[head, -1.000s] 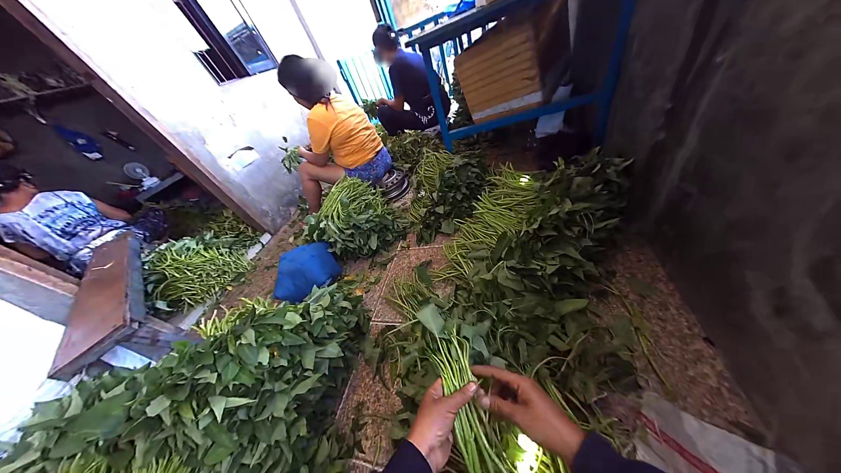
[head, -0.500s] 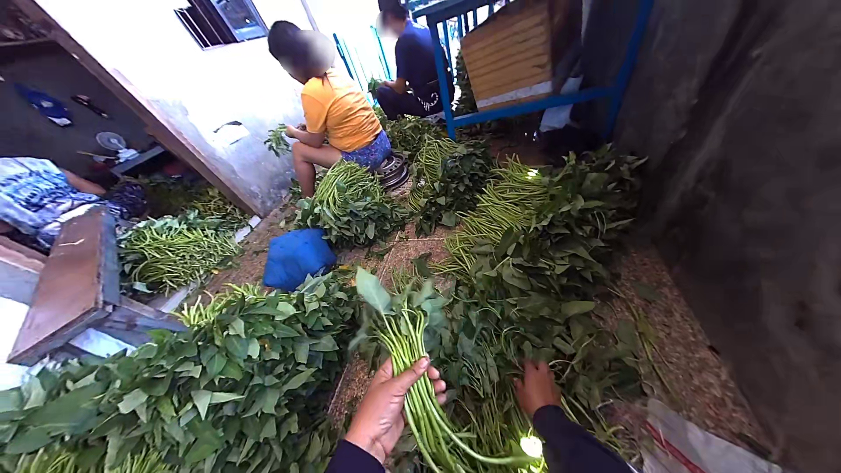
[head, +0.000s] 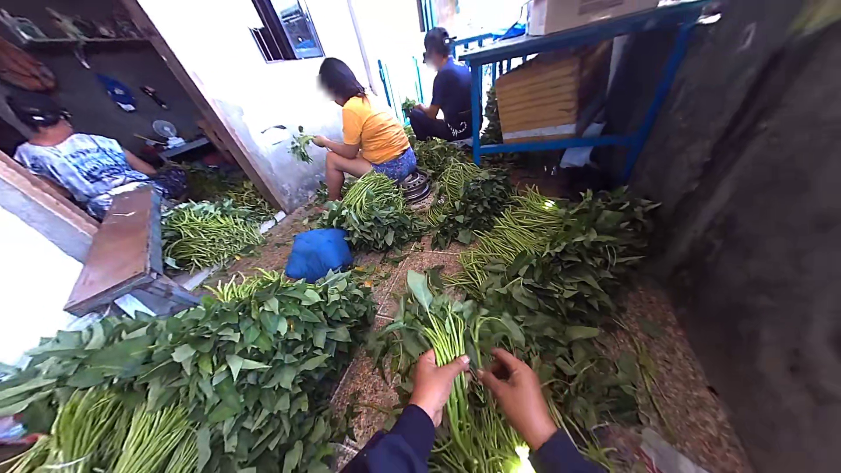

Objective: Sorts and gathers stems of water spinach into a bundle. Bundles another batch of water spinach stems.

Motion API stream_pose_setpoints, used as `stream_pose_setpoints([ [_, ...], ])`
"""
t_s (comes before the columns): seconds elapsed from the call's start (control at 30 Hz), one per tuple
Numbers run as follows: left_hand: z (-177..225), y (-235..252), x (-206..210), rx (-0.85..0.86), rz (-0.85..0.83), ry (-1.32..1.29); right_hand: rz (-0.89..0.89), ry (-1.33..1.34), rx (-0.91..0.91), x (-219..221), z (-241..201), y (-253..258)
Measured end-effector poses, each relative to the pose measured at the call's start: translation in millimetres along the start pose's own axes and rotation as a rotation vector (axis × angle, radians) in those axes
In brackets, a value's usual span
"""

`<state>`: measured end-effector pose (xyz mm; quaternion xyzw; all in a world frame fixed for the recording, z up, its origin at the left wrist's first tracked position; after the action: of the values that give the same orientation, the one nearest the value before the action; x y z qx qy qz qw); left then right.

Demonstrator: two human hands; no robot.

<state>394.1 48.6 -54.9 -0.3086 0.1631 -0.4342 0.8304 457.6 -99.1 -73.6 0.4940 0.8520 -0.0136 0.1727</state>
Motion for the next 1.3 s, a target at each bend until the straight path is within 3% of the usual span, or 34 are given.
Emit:
stream_pose_setpoints([
  [0.17, -1.5, -22.5, 4.8, -0.142, -0.087, -0.039, -0.233, 0.221, 0.049, -1.3, -23.2, 0.7],
  [0.3, 3.5, -33.4, 2.7, -0.226, -0.257, -0.138, -0.16, 0.438, 0.141, -17.1, -33.4, 2.7],
  [0.43, 11.3, -47.4, 2.9, -0.232, -0.598, 0.028, -0.258, 0.259, -0.001, -18.2, -21.6, 14.3],
  [0.5, 8.1, -50.3, 3.6, -0.256, -0.659, 0.082, -0.244, 0.274, 0.072, -20.9, 6.3, 14.8],
  [0.6, 12.1, -40.9, -11.0, -0.231, -0.491, 0.025, 0.066, -0.008, 0.382, -42.2, 115.8, -7.0],
  [0.67, 16.5, -26.6, -26.0, -0.179, -0.327, -0.021, 0.054, -0.215, 0.561, -36.8, 182.7, -33.4],
  [0.77, 15.8, -11.0, -40.5, -0.124, -0.128, -0.081, -0.06, -0.405, 0.691, -10.5, 215.1, -54.2],
  [0.87, 19.2, -7.6, -42.4, -0.072, -0.071, -0.096, 0.036, -0.428, 0.578, -15.2, 194.9, -43.6],
  [1.1, 19.0, -14.9, -22.1, 0.054, 0.002, -0.078, 0.362, -0.16, 0.04, -59.8, 64.0, -12.3],
  [1.2, 14.0, -24.0, -7.3, 0.115, 0.034, -0.024, 0.343, -0.12, -0.14, -49.9, 10.4, -18.8],
  [1.3, 4.9, -32.0, 6.3, 0.135, -0.044, -0.022, 0.208, -0.045, -0.24, -22.3, -26.4, -24.9],
])
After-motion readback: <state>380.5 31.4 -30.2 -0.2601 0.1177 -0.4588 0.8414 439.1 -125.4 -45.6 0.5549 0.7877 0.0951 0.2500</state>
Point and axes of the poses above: each hand's wrist, its own y-axis towards the middle knuckle, its own x-axis out of the palm, z = x × y, the point moved 5 cm from there along y, towards the middle knuckle, and after that the axes turned 15 degrees about -x, right-handed, at the moved point
